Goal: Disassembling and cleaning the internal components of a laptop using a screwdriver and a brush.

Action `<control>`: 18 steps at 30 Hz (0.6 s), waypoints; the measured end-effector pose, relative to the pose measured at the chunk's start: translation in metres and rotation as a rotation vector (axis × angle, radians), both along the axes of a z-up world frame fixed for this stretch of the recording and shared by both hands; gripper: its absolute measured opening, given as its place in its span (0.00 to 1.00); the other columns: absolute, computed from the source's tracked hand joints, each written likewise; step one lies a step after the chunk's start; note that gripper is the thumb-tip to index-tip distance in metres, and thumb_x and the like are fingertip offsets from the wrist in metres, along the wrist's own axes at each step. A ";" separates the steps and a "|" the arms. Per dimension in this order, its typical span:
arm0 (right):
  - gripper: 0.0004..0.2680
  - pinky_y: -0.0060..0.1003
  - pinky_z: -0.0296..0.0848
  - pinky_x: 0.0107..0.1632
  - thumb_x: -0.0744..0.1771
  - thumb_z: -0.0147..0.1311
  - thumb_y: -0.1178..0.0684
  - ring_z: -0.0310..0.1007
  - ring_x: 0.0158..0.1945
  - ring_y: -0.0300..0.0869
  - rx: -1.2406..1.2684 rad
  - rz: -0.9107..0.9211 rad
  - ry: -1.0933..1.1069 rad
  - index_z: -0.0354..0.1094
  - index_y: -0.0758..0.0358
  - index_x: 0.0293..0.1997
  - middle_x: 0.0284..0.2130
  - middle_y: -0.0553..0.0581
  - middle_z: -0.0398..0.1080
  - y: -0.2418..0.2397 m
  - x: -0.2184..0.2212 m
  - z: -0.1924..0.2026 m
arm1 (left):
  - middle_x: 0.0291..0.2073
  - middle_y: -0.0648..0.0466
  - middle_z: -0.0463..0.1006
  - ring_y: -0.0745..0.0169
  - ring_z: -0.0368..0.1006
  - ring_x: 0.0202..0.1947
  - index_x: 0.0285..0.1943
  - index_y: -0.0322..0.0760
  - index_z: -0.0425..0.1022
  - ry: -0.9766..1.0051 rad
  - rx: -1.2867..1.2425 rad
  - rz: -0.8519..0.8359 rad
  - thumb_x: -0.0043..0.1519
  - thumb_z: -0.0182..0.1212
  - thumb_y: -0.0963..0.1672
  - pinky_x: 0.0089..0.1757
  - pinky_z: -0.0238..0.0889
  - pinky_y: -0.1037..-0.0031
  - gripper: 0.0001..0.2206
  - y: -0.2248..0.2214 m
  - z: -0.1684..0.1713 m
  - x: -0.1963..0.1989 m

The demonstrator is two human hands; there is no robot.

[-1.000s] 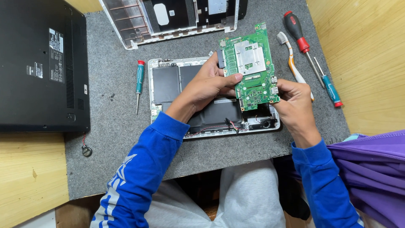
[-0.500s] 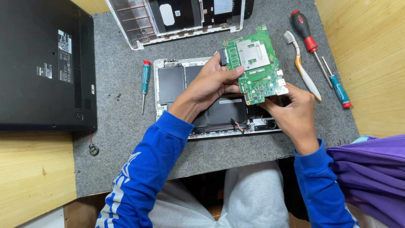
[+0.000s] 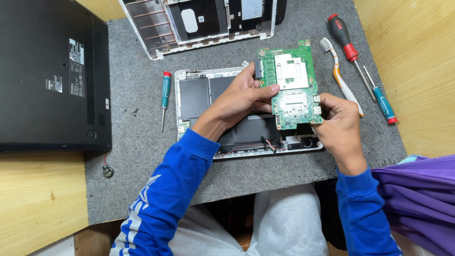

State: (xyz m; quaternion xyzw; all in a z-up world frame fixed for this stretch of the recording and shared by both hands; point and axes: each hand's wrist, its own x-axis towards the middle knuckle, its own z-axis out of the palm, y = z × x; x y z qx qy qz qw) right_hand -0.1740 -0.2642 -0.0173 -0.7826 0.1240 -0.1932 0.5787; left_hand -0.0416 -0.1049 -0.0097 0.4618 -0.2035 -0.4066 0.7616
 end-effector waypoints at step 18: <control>0.07 0.25 0.60 0.37 0.61 0.63 0.61 0.55 0.31 0.32 0.068 0.038 -0.106 0.66 0.66 0.25 0.23 0.52 0.57 0.004 -0.003 0.004 | 0.34 0.46 0.78 0.54 0.79 0.32 0.52 0.36 0.59 -0.103 0.088 -0.083 0.54 0.65 0.41 0.33 0.77 0.68 0.21 0.001 0.004 -0.001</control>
